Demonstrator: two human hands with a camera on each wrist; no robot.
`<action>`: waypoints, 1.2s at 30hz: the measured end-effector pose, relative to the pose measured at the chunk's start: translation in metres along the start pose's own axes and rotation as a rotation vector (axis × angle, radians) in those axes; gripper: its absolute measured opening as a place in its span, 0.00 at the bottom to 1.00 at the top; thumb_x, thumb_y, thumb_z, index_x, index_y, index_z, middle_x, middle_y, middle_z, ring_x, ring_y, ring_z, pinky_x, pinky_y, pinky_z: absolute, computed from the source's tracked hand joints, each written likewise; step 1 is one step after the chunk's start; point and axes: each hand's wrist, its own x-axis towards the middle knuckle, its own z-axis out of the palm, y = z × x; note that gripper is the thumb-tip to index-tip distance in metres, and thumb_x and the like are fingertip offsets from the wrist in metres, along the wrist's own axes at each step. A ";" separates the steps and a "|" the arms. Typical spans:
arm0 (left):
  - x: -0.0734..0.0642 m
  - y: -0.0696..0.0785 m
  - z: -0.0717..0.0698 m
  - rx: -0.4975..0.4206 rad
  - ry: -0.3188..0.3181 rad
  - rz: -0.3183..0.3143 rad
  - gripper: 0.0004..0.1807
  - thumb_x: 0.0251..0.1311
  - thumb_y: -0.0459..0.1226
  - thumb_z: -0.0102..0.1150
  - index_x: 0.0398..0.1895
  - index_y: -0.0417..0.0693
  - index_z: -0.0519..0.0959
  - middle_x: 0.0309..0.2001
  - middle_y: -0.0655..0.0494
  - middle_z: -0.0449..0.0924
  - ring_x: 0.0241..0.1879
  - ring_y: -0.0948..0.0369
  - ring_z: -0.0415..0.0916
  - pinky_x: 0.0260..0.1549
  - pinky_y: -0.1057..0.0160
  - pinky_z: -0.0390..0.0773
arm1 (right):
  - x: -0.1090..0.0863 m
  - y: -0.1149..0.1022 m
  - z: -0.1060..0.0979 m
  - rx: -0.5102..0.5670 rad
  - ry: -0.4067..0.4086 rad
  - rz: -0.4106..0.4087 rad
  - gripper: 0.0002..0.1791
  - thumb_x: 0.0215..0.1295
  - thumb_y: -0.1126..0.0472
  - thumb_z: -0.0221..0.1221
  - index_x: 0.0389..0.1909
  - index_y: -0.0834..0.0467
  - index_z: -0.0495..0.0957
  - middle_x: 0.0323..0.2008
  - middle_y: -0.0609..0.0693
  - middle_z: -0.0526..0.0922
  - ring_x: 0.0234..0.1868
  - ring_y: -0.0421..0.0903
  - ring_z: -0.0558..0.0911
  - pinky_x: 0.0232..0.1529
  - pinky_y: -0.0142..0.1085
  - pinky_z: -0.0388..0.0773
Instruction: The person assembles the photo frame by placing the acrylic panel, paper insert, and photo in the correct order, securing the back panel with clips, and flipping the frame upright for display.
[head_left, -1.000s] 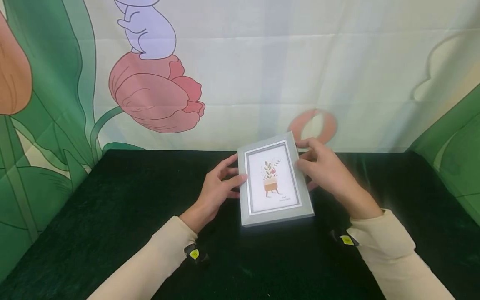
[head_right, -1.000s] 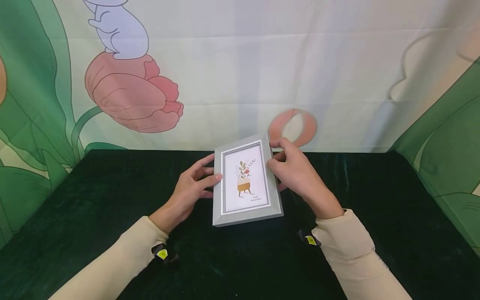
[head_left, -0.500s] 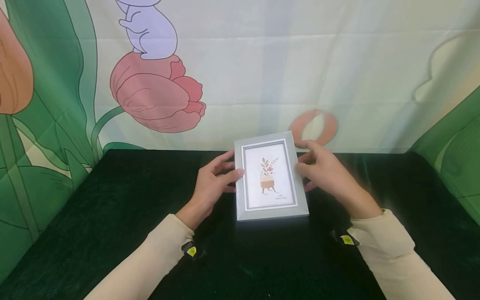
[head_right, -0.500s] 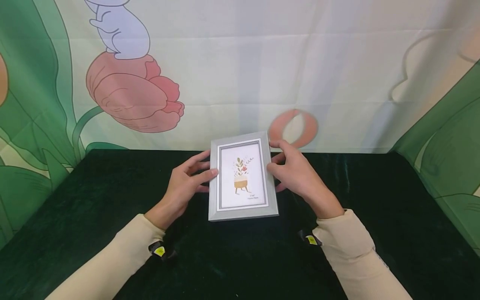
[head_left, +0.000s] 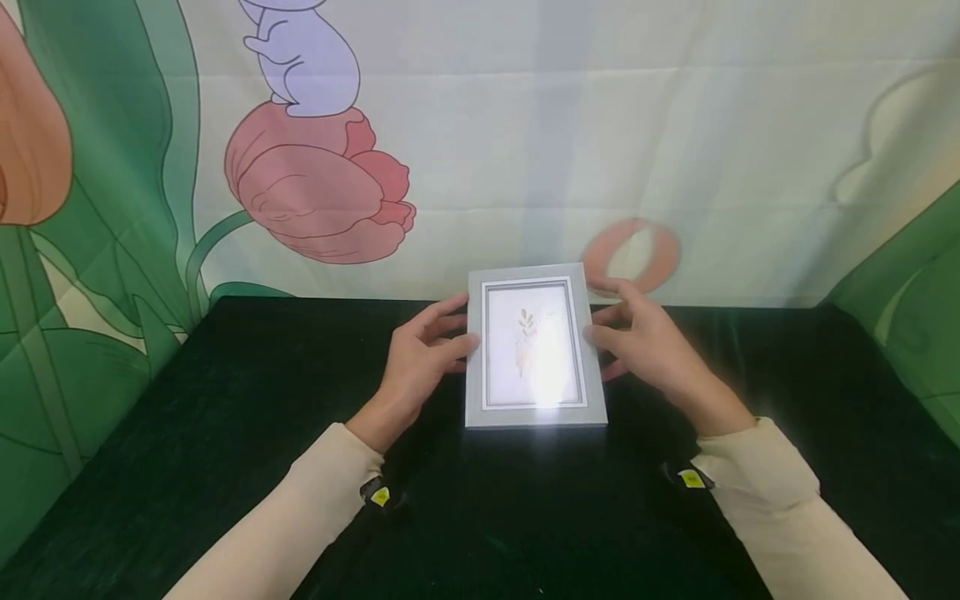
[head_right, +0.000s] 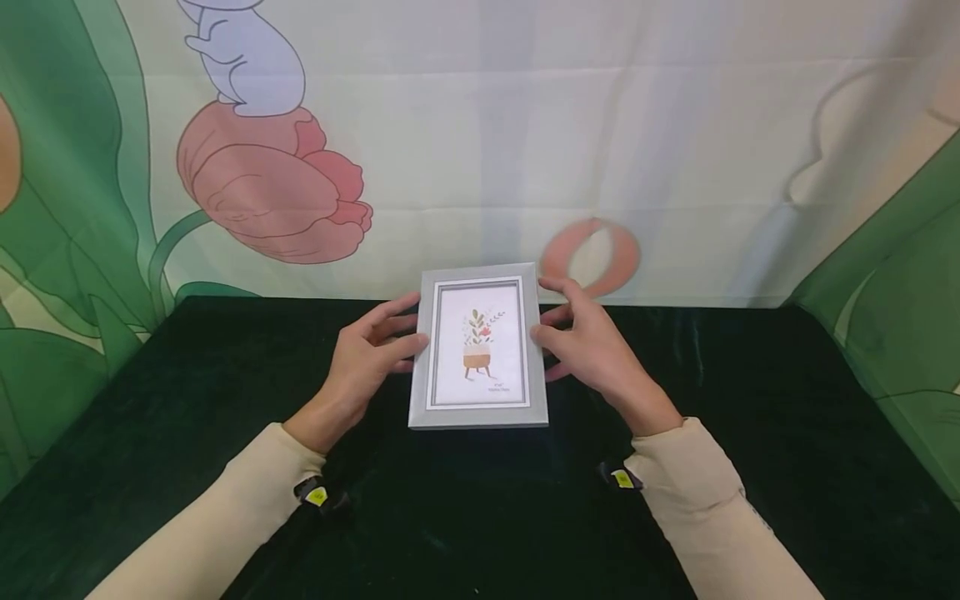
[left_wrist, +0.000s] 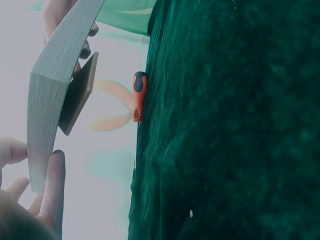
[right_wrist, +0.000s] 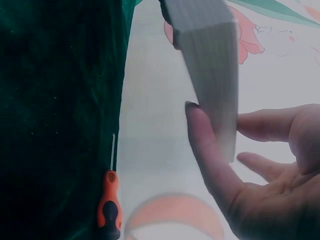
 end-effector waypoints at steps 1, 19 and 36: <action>0.000 0.000 -0.001 0.001 0.002 0.003 0.31 0.70 0.36 0.68 0.76 0.55 0.74 0.63 0.47 0.82 0.48 0.50 0.87 0.49 0.53 0.87 | 0.001 0.002 0.000 0.006 0.003 -0.007 0.38 0.78 0.63 0.59 0.84 0.51 0.56 0.66 0.65 0.74 0.56 0.63 0.82 0.40 0.49 0.89; 0.007 -0.012 -0.009 0.030 0.019 -0.062 0.30 0.71 0.38 0.69 0.75 0.56 0.76 0.67 0.49 0.79 0.56 0.50 0.84 0.52 0.52 0.86 | 0.015 0.031 0.021 0.083 -0.004 -0.017 0.34 0.79 0.60 0.61 0.81 0.48 0.64 0.65 0.63 0.74 0.57 0.61 0.81 0.44 0.47 0.89; 0.016 -0.023 -0.016 0.066 -0.024 -0.176 0.29 0.73 0.37 0.67 0.76 0.56 0.75 0.69 0.47 0.77 0.61 0.48 0.81 0.56 0.48 0.84 | 0.024 0.053 0.031 0.165 -0.094 0.020 0.40 0.76 0.64 0.62 0.84 0.50 0.58 0.67 0.64 0.72 0.59 0.61 0.81 0.50 0.48 0.87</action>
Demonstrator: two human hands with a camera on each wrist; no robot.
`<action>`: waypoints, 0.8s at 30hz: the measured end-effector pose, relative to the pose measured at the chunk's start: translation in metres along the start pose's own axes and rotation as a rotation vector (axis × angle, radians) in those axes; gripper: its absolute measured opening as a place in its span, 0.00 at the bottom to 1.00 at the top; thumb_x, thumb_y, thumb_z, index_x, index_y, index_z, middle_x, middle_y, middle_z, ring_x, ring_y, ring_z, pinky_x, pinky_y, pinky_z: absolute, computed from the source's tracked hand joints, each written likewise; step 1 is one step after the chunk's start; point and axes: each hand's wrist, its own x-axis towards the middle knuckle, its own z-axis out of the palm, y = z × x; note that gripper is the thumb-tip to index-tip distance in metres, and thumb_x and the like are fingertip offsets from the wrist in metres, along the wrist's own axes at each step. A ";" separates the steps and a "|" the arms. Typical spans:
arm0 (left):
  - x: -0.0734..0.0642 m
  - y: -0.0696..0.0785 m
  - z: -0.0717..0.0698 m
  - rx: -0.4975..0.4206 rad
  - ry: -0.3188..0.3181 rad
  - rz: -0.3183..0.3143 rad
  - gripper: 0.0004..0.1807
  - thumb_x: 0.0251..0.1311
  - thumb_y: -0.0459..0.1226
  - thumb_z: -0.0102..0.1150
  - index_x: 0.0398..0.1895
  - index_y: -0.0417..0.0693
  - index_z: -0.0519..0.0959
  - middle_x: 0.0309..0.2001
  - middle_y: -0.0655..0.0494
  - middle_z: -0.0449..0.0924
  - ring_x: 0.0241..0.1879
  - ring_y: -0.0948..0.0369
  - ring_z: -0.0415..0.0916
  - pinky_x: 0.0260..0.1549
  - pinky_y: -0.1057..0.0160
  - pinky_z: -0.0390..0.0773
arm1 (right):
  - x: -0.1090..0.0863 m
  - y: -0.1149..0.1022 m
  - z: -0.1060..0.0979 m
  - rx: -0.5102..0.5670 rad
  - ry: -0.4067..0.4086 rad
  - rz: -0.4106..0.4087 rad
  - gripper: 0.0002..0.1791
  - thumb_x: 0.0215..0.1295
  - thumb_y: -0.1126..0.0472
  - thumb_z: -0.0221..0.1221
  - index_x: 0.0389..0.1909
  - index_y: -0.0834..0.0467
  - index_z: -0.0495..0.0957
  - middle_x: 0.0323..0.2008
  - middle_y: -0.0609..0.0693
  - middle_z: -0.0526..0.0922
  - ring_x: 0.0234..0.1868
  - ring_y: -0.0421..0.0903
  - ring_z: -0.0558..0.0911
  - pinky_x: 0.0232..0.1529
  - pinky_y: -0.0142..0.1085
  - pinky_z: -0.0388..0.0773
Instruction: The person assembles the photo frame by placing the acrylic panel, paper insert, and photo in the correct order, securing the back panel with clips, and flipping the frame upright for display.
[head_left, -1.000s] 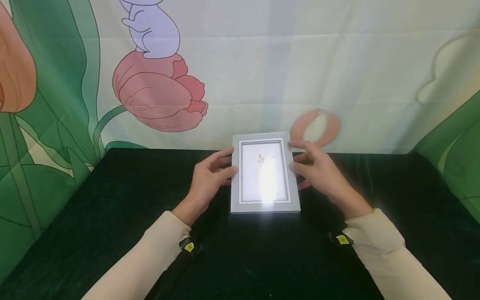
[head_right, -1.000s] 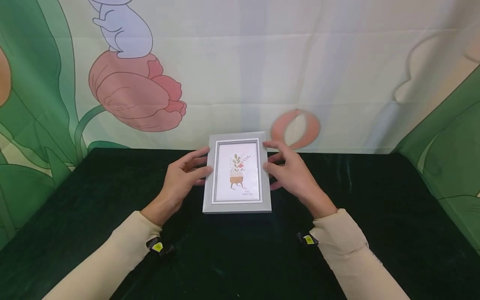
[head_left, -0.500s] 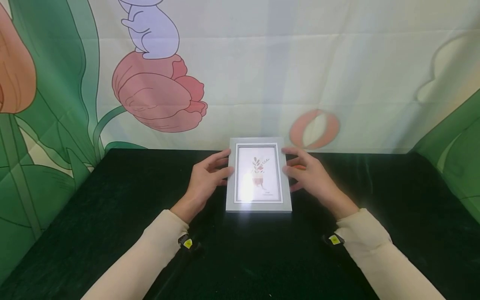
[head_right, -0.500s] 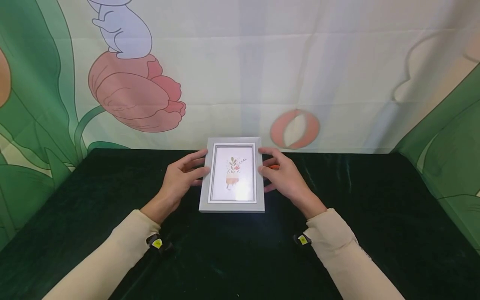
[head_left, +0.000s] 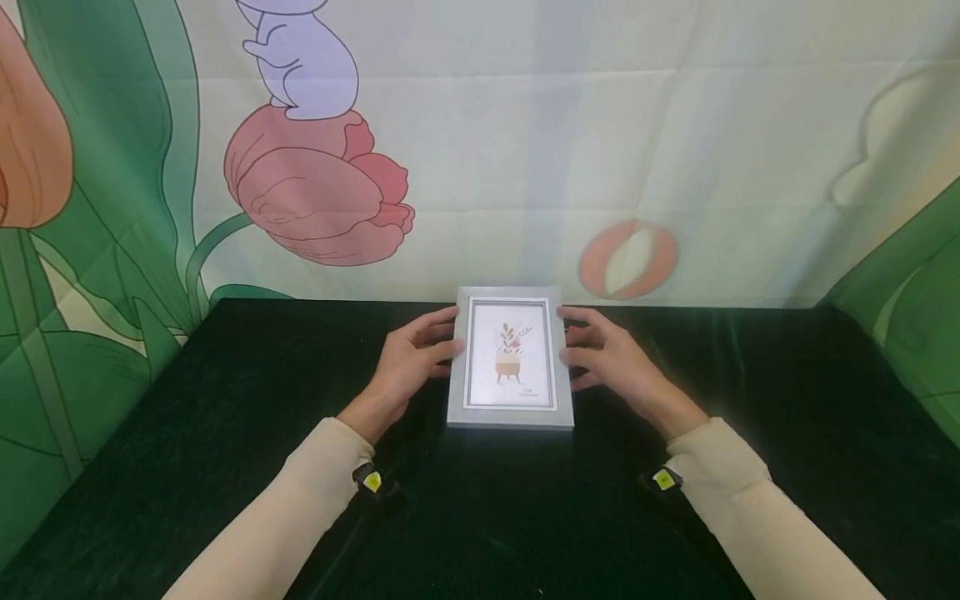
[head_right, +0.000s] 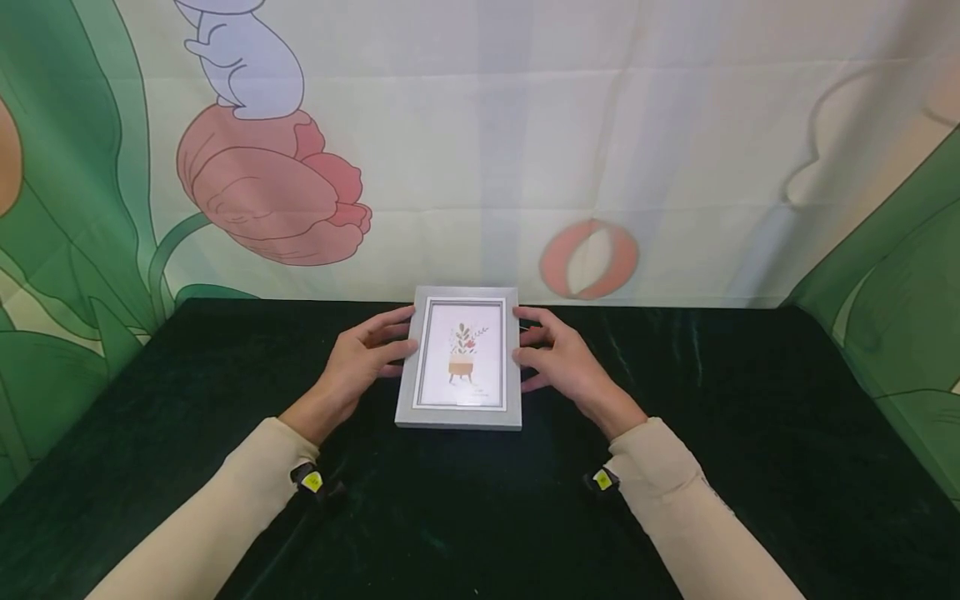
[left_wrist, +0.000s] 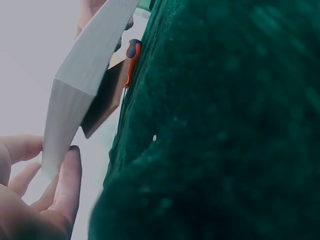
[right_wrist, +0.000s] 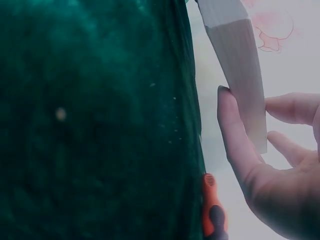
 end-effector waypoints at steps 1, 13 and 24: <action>0.000 -0.001 0.000 0.005 -0.004 -0.007 0.30 0.73 0.37 0.67 0.76 0.56 0.74 0.69 0.47 0.76 0.61 0.48 0.80 0.56 0.48 0.84 | 0.000 0.001 0.000 0.004 -0.003 0.004 0.40 0.75 0.64 0.63 0.84 0.50 0.58 0.67 0.64 0.72 0.59 0.61 0.81 0.51 0.49 0.87; 0.004 -0.008 -0.004 0.061 -0.084 -0.073 0.33 0.73 0.35 0.66 0.79 0.56 0.71 0.73 0.45 0.72 0.62 0.47 0.80 0.59 0.48 0.82 | 0.001 0.012 0.003 0.023 -0.038 0.011 0.42 0.73 0.62 0.65 0.83 0.51 0.57 0.69 0.61 0.71 0.62 0.61 0.79 0.55 0.49 0.85; 0.004 -0.015 -0.005 0.085 -0.095 -0.070 0.33 0.71 0.35 0.67 0.78 0.54 0.72 0.71 0.46 0.74 0.61 0.47 0.80 0.56 0.51 0.84 | 0.006 0.021 0.004 -0.029 -0.042 0.034 0.40 0.73 0.61 0.66 0.81 0.53 0.60 0.66 0.60 0.74 0.58 0.59 0.81 0.54 0.45 0.86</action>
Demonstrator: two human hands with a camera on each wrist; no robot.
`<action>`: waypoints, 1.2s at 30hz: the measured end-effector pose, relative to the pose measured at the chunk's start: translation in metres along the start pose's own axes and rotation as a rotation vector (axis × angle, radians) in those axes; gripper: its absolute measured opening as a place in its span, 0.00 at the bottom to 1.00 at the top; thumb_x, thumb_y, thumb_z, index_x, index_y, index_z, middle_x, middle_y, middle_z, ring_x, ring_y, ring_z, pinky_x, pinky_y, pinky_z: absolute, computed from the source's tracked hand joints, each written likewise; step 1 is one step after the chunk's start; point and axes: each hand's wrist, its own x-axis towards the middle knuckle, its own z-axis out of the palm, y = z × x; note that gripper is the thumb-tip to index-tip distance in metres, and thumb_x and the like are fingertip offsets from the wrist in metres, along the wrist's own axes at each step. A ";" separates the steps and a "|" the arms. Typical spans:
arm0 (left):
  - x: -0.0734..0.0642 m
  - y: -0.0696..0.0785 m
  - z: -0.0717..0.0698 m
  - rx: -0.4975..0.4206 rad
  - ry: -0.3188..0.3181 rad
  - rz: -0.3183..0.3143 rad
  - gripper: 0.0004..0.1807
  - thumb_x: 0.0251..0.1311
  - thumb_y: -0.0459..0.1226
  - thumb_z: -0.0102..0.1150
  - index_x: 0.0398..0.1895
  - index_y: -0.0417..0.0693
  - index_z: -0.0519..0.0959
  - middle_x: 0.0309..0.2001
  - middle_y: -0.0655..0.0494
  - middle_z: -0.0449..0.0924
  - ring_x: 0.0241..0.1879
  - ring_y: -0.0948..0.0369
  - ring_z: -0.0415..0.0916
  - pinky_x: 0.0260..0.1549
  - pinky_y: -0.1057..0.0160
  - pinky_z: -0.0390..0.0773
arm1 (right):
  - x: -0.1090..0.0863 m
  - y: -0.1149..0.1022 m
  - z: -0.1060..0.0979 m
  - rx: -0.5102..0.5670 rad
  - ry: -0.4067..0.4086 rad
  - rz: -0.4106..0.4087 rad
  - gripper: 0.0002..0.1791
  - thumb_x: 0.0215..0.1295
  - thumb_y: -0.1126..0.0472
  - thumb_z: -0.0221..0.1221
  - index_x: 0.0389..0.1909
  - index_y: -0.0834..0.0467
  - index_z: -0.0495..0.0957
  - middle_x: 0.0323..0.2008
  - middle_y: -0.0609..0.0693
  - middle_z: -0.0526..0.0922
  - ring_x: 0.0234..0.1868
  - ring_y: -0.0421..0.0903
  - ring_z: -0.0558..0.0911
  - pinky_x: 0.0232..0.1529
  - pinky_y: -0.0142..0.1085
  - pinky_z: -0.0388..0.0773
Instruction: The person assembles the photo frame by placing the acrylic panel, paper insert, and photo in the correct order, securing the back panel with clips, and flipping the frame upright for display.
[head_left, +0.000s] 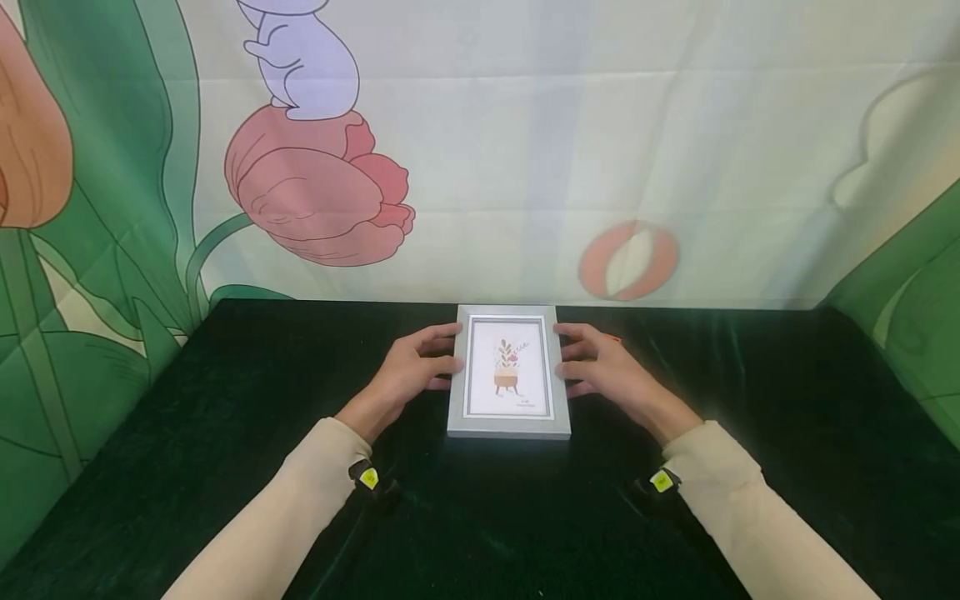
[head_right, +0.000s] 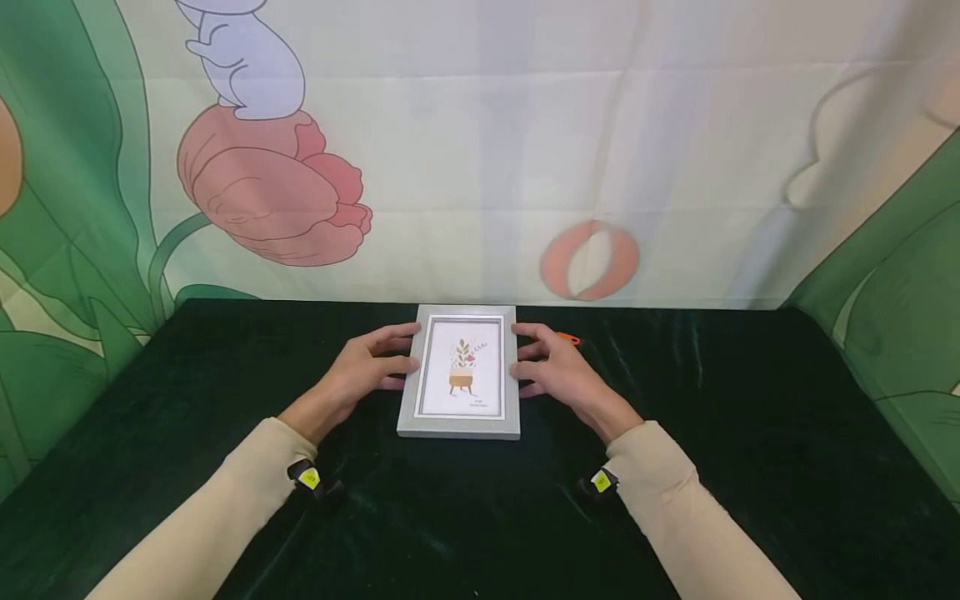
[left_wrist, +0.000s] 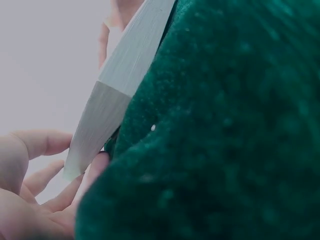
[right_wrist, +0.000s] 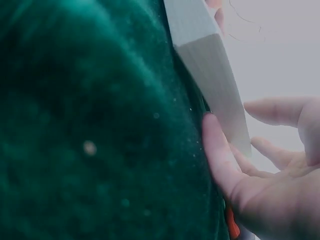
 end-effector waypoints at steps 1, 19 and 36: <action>0.000 0.000 0.000 0.003 -0.001 0.000 0.33 0.71 0.36 0.67 0.78 0.54 0.72 0.71 0.46 0.74 0.61 0.48 0.80 0.56 0.52 0.84 | 0.000 0.000 0.000 -0.002 0.001 0.001 0.40 0.73 0.61 0.66 0.81 0.53 0.61 0.66 0.60 0.74 0.58 0.59 0.81 0.54 0.45 0.86; -0.001 0.002 0.002 0.076 -0.022 0.017 0.32 0.70 0.35 0.68 0.76 0.51 0.73 0.67 0.44 0.77 0.58 0.47 0.81 0.52 0.52 0.86 | -0.005 -0.007 0.001 -0.093 -0.003 0.046 0.41 0.70 0.60 0.70 0.80 0.57 0.62 0.64 0.64 0.75 0.50 0.57 0.85 0.57 0.48 0.85; -0.004 0.009 -0.001 0.167 -0.025 0.008 0.34 0.65 0.33 0.73 0.74 0.45 0.72 0.69 0.43 0.75 0.52 0.48 0.84 0.55 0.52 0.84 | -0.006 -0.006 0.003 -0.241 -0.007 0.046 0.41 0.67 0.56 0.72 0.78 0.57 0.66 0.65 0.61 0.74 0.57 0.58 0.80 0.60 0.53 0.81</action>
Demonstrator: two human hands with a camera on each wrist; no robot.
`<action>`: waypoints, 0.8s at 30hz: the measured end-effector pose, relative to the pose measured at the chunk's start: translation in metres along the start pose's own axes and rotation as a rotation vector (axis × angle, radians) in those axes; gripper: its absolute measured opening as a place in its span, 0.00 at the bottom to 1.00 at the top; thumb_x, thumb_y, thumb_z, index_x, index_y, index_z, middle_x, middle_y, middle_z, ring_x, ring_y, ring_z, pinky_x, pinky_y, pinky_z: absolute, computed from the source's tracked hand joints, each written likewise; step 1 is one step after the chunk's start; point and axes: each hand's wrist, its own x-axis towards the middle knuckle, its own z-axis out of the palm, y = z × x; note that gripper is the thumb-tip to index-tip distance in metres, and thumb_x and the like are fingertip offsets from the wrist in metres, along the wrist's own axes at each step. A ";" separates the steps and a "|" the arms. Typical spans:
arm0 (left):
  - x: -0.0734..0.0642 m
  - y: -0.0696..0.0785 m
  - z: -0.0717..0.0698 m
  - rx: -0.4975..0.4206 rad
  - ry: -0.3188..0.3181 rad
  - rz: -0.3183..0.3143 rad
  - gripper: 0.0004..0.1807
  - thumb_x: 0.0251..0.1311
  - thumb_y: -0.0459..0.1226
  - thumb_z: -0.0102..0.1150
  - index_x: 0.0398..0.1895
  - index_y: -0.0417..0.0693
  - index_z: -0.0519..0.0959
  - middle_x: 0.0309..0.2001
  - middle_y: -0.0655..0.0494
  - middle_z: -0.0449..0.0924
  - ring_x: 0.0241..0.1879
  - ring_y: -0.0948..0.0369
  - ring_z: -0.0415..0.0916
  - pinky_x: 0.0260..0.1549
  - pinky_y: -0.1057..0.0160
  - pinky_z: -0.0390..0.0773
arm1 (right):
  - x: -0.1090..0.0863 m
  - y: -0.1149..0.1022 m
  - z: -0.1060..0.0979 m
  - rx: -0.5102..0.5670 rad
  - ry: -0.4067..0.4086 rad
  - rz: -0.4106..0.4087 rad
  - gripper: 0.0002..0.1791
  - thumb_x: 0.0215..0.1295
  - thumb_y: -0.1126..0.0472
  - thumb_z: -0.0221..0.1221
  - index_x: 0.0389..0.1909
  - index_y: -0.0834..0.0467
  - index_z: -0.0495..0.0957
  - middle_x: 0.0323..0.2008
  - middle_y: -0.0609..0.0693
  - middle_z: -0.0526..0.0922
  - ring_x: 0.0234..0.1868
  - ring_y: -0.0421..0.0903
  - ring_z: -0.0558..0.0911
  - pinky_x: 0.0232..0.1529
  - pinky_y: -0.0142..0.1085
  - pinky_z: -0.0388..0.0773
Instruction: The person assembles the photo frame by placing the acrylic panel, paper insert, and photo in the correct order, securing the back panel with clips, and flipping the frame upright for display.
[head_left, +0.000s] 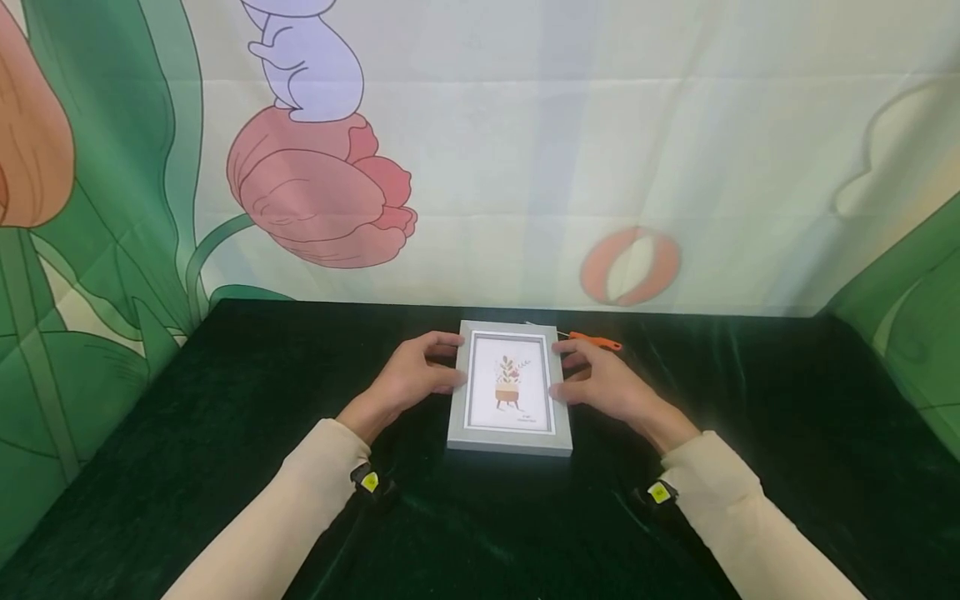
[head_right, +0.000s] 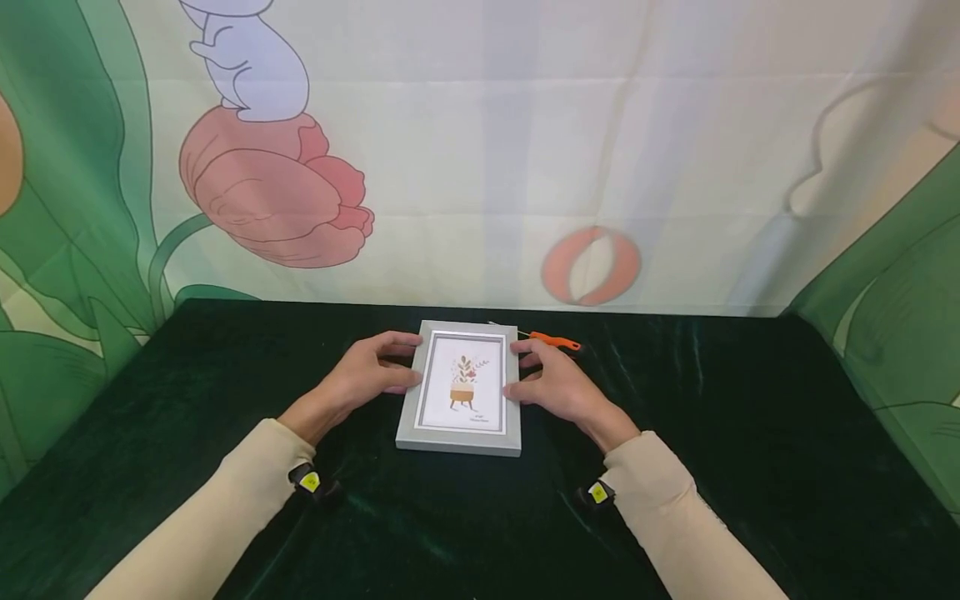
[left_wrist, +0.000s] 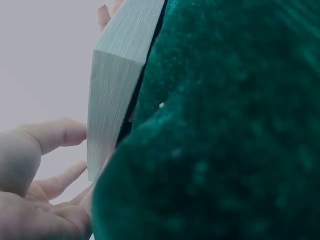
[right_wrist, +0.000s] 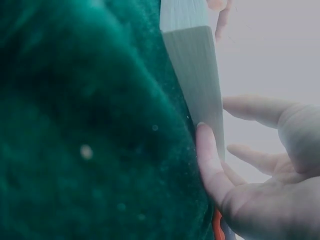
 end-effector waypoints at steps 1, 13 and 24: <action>0.000 0.000 0.000 0.004 0.004 -0.003 0.34 0.65 0.33 0.73 0.74 0.45 0.73 0.69 0.43 0.75 0.52 0.48 0.84 0.55 0.52 0.84 | 0.000 0.000 0.000 -0.008 0.000 -0.003 0.41 0.67 0.57 0.72 0.78 0.58 0.66 0.65 0.61 0.74 0.56 0.58 0.81 0.60 0.53 0.81; -0.001 0.001 0.002 0.017 0.023 -0.018 0.33 0.63 0.32 0.74 0.72 0.44 0.75 0.67 0.43 0.77 0.50 0.49 0.85 0.53 0.53 0.85 | 0.001 0.002 0.002 -0.040 0.018 -0.005 0.41 0.66 0.57 0.73 0.77 0.58 0.67 0.64 0.61 0.75 0.55 0.57 0.82 0.61 0.54 0.81; 0.002 0.000 0.001 0.020 0.017 -0.023 0.33 0.63 0.33 0.75 0.71 0.46 0.76 0.67 0.45 0.76 0.50 0.50 0.85 0.54 0.53 0.85 | 0.001 0.001 0.000 -0.037 0.005 -0.010 0.42 0.65 0.56 0.74 0.77 0.58 0.67 0.65 0.61 0.75 0.56 0.58 0.81 0.60 0.53 0.82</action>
